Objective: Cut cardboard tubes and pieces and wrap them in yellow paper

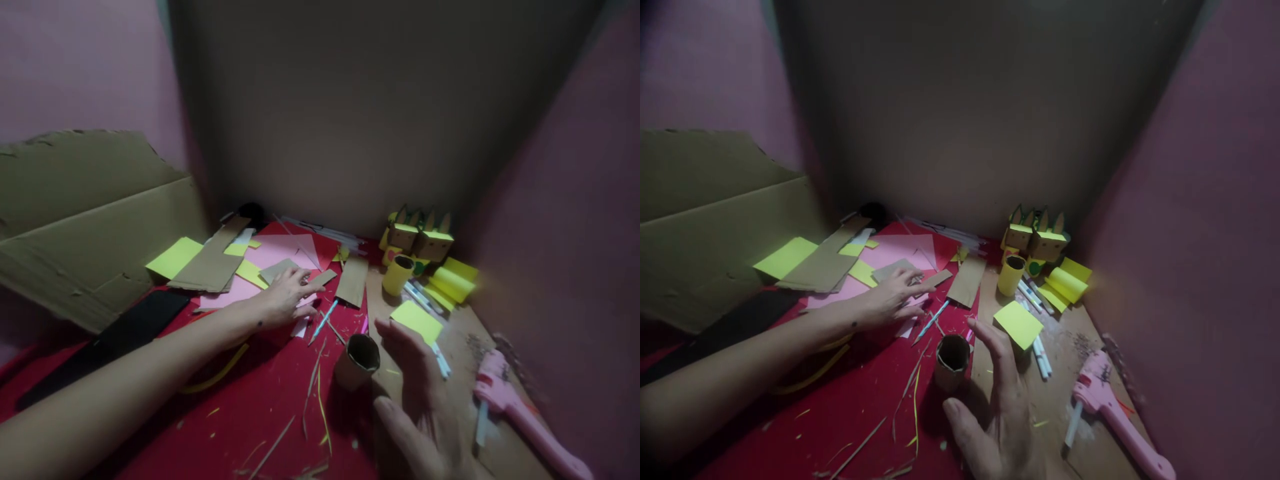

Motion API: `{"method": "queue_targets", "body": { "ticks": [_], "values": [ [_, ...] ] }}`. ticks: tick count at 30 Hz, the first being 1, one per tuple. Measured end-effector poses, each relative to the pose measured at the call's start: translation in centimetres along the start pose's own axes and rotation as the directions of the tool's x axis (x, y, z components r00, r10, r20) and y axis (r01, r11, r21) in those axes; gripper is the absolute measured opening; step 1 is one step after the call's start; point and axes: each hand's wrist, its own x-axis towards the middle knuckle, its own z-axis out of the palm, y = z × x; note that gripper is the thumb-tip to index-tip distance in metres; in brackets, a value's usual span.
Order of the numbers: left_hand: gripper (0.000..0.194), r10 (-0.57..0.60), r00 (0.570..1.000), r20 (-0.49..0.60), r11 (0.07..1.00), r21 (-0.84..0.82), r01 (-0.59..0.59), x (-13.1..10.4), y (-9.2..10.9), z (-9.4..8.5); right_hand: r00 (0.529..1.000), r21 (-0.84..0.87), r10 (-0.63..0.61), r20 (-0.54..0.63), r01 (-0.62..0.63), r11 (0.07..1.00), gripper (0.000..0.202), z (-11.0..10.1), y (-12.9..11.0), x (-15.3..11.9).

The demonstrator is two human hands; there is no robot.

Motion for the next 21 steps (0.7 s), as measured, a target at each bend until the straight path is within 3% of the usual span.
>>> {"method": "queue_targets", "body": {
  "ticks": [5, 10, 12, 14, 16, 20, 21],
  "values": [
    [0.037, 0.001, 1.0, -0.004, 0.999, 0.054, 0.0, 2.0, -0.9, 0.3, 0.995, -0.066, -0.016, -0.101, 0.01, 0.998, 0.044, -0.6, -1.9, 1.2],
    [0.033, -0.127, 0.99, -0.065, 0.978, 0.158, 0.136, 1.7, -2.8, 0.1, 0.977, -0.097, 0.051, -0.208, -0.073, 0.993, 0.022, -0.8, -4.1, 5.6],
    [0.027, -0.18, 0.982, -0.056, 0.963, 0.194, 0.188, 1.3, -3.9, 0.1, 0.983, -0.119, 0.095, -0.158, -0.114, 0.986, 0.017, -0.8, -4.2, 8.3],
    [0.025, -0.214, 0.976, -0.033, 0.953, 0.214, 0.216, 1.0, -4.8, 0.0, 0.969, -0.068, 0.228, -0.094, -0.235, 0.97, 0.015, -0.4, -3.8, 10.9],
    [0.025, -0.221, 0.975, -0.012, 0.952, 0.216, 0.218, 1.0, -5.1, -0.1, 0.893, 0.081, 0.45, 0.003, -0.448, 0.89, 0.008, 0.5, -3.0, 13.4],
    [0.028, -0.129, 0.991, -0.02, 0.974, 0.184, 0.13, 1.7, -3.9, -0.5, 0.786, 0.089, 0.615, 0.057, -0.618, 0.781, 0.002, 3.1, -0.6, 17.5],
    [0.032, -0.079, 0.997, -0.014, 0.982, 0.171, 0.08, 2.0, -3.3, -0.5, 0.757, 0.084, 0.652, 0.05, -0.654, 0.752, 0.009, 3.7, 0.0, 18.3]
  ]
}}
